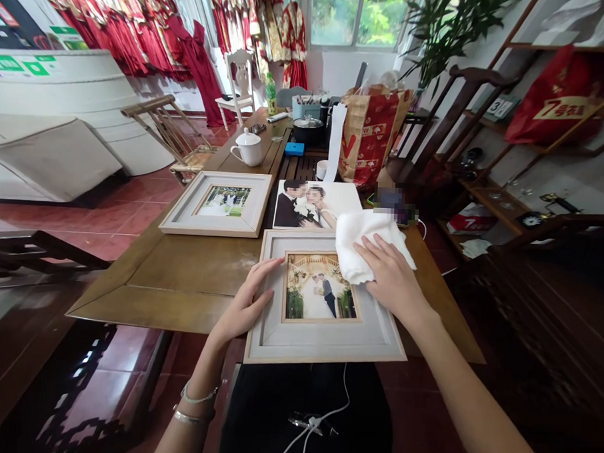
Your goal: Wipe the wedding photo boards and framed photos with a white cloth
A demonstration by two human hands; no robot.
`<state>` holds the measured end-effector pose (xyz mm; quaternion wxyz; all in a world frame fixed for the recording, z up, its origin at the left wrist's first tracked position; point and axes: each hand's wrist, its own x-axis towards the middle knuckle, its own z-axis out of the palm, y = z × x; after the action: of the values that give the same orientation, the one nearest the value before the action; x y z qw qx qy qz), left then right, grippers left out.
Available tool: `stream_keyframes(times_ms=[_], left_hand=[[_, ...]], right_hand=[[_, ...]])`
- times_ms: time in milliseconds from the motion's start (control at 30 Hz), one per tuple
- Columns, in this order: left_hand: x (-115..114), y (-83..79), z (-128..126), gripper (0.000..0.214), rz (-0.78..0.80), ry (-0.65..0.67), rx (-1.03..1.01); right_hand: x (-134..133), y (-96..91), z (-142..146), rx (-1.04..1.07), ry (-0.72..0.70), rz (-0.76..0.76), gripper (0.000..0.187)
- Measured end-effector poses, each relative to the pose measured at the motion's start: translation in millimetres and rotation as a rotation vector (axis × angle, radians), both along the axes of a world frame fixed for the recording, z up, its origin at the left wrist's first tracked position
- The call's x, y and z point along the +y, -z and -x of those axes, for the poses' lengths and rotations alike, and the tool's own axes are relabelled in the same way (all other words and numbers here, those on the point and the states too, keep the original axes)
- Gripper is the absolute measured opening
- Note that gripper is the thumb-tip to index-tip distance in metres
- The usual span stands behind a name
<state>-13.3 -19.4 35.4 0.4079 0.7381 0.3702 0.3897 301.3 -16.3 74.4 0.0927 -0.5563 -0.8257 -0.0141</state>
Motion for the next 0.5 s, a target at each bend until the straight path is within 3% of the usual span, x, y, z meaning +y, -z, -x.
stream_keyframes(times_ms=[100, 200, 367, 500], left_hand=[[-0.3, 0.0, 0.4, 0.056, -0.001, -0.001, 0.002], [0.2, 0.8, 1.0, 0.057, -0.012, 0.001, -0.002], [1.2, 1.8, 0.7, 0.058, -0.024, 0.000, -0.004], [1.2, 2.2, 0.7, 0.057, -0.021, 0.001, 0.006]], right_hand=[[18.1, 6.0, 17.7, 0.000, 0.067, -0.034, 0.066], [15.8, 8.9, 38.7, -0.017, 0.046, 0.009, 0.073], [-24.8, -2.1, 56.1, 0.100, -0.232, 0.202, 0.092], [-66.7, -18.3, 34.7, 0.183, -0.336, 0.457, 0.089]])
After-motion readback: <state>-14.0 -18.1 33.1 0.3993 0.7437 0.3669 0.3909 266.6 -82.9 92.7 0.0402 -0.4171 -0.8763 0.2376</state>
